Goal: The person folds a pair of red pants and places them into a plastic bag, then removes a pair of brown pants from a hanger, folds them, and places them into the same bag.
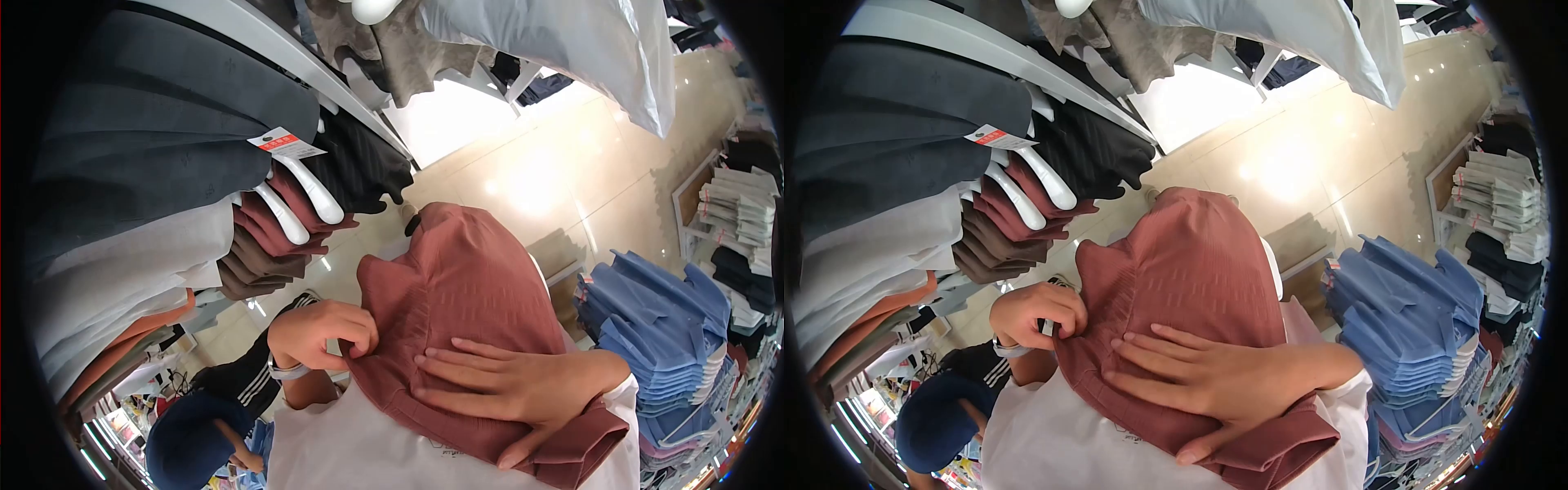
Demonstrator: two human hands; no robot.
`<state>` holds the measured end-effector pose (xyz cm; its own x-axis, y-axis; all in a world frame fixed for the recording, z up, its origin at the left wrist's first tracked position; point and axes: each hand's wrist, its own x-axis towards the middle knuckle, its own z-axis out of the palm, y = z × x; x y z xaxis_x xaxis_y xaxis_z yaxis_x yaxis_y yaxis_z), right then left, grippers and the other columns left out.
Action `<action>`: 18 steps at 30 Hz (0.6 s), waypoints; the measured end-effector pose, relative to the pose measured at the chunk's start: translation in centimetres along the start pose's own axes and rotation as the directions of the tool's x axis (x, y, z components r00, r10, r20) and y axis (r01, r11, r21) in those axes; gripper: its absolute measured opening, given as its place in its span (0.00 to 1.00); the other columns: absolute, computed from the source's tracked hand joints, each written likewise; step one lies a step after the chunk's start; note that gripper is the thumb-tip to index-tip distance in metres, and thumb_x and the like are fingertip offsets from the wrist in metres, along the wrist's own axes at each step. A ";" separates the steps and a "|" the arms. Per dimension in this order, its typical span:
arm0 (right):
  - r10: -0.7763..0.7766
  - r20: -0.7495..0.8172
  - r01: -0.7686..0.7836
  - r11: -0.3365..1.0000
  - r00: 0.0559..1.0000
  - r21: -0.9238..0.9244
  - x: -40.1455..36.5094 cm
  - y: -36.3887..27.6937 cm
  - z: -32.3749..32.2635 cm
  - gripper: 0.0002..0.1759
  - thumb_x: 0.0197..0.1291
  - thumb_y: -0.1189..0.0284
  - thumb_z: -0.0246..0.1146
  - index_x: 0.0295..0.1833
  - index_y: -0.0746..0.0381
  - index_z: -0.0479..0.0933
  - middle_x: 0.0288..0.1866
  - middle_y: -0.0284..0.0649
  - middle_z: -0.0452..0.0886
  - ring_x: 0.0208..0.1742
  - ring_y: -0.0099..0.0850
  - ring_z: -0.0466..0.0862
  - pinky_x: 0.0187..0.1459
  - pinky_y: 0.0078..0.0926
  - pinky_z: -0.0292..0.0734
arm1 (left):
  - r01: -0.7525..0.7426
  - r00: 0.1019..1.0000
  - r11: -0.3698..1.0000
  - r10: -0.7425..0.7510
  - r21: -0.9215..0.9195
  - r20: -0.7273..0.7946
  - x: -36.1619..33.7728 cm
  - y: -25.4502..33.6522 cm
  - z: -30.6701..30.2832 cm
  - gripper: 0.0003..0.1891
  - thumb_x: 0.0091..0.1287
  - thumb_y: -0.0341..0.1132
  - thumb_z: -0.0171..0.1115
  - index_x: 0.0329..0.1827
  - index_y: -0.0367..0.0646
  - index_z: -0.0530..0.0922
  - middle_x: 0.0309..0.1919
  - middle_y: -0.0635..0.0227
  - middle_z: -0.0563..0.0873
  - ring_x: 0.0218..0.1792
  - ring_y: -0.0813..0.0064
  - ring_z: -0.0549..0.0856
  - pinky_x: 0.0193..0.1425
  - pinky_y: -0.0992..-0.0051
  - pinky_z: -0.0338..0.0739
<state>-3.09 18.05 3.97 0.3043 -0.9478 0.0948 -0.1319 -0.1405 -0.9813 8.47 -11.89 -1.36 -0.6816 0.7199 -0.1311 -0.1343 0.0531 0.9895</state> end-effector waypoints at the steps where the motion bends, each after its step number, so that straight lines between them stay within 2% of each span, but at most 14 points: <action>1: -0.036 0.020 0.036 0.999 0.999 0.003 0.0 0.2 0.0 0.53 0.63 0.41 0.53 0.75 0.72 0.43 0.77 0.65 0.41 0.78 0.59 0.45 0.74 0.53 0.42 | -0.045 0.999 0.999 0.045 -0.010 0.023 -0.4 -0.5 -0.1 0.10 0.50 0.26 0.68 0.25 0.39 0.73 0.26 0.61 0.78 0.30 0.58 0.78 0.36 0.65 0.72; 3: -0.085 0.045 0.084 0.996 0.995 0.015 0.1 0.3 0.0 0.53 0.63 0.41 0.52 0.75 0.72 0.43 0.77 0.63 0.41 0.78 0.58 0.44 0.74 0.53 0.41 | -0.133 0.988 0.990 0.135 -0.034 0.072 -1.0 -1.4 -0.2 0.11 0.49 0.24 0.67 0.24 0.38 0.70 0.25 0.62 0.77 0.28 0.59 0.76 0.34 0.67 0.70; 6: -0.122 0.057 0.121 0.992 0.991 0.033 0.2 0.5 0.1 0.53 0.64 0.40 0.50 0.76 0.72 0.42 0.79 0.58 0.40 0.79 0.57 0.41 0.74 0.53 0.40 | -0.193 0.969 0.974 0.208 -0.118 0.136 -2.0 -1.7 -0.8 0.11 0.53 0.25 0.67 0.24 0.38 0.70 0.24 0.62 0.76 0.27 0.58 0.76 0.33 0.68 0.69; 9: -0.148 0.064 0.145 0.988 0.987 0.046 0.2 0.6 0.4 0.52 0.65 0.41 0.50 0.76 0.71 0.42 0.79 0.56 0.40 0.79 0.56 0.40 0.74 0.53 0.40 | -0.118 0.966 0.987 0.141 -0.113 0.218 -2.4 -1.7 -0.8 0.11 0.54 0.25 0.67 0.23 0.38 0.70 0.23 0.63 0.75 0.26 0.58 0.76 0.33 0.68 0.68; 12: -0.159 0.058 0.155 0.986 0.986 0.056 0.1 0.6 0.6 0.51 0.65 0.41 0.49 0.76 0.71 0.42 0.80 0.55 0.40 0.79 0.56 0.40 0.74 0.54 0.40 | 0.024 0.996 0.999 -0.022 -0.029 0.084 -3.1 -0.5 -0.9 0.10 0.54 0.26 0.68 0.25 0.38 0.72 0.24 0.65 0.78 0.27 0.62 0.77 0.34 0.70 0.70; 14: -0.161 0.053 0.158 0.986 0.986 0.059 0.0 0.7 0.8 0.51 0.65 0.41 0.49 0.76 0.71 0.42 0.79 0.56 0.40 0.79 0.56 0.41 0.74 0.54 0.40 | -0.070 0.971 0.997 0.062 -0.025 -0.233 -2.1 0.8 -1.0 0.10 0.54 0.29 0.69 0.27 0.38 0.74 0.26 0.65 0.80 0.29 0.64 0.79 0.36 0.71 0.71; 15: -0.173 0.048 0.170 0.984 0.984 0.055 0.1 0.8 0.9 0.51 0.66 0.41 0.49 0.76 0.71 0.42 0.79 0.56 0.40 0.79 0.56 0.42 0.74 0.54 0.40 | -0.115 0.918 0.993 0.101 -0.013 -0.382 -1.2 1.1 -0.9 0.10 0.54 0.30 0.70 0.28 0.37 0.75 0.27 0.66 0.81 0.29 0.66 0.79 0.36 0.71 0.71; 16: -0.184 0.045 0.181 0.982 0.982 0.055 0.2 0.9 1.0 0.51 0.66 0.41 0.48 0.76 0.71 0.42 0.79 0.56 0.40 0.79 0.56 0.42 0.74 0.54 0.41 | -0.097 0.840 0.995 0.083 0.002 -0.537 0.6 0.6 -0.5 0.11 0.55 0.33 0.69 0.32 0.37 0.77 0.32 0.64 0.83 0.34 0.65 0.81 0.41 0.70 0.73; 17: -0.195 0.044 0.192 0.980 0.980 0.055 0.3 1.0 1.1 0.51 0.66 0.41 0.48 0.76 0.71 0.42 0.79 0.57 0.40 0.79 0.55 0.43 0.74 0.55 0.41 | -0.076 0.733 0.997 0.064 0.013 -0.677 2.9 0.0 -0.1 0.12 0.56 0.36 0.69 0.36 0.36 0.79 0.36 0.62 0.84 0.39 0.64 0.83 0.45 0.70 0.74; 18: -0.199 0.028 0.197 0.979 0.980 0.053 0.3 1.0 1.2 0.50 0.66 0.42 0.48 0.76 0.71 0.43 0.79 0.57 0.40 0.79 0.55 0.43 0.74 0.55 0.41 | -0.021 0.823 0.987 0.107 0.159 -0.559 5.5 0.1 -0.5 0.17 0.59 0.41 0.67 0.43 0.37 0.79 0.44 0.59 0.83 0.46 0.62 0.81 0.52 0.67 0.72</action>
<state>-1.99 17.96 2.76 0.3512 -0.8924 0.2832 -0.0190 -0.3092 -0.9508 4.29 -8.26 -1.98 -0.9768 0.2113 -0.0353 -0.0038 0.1479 0.9890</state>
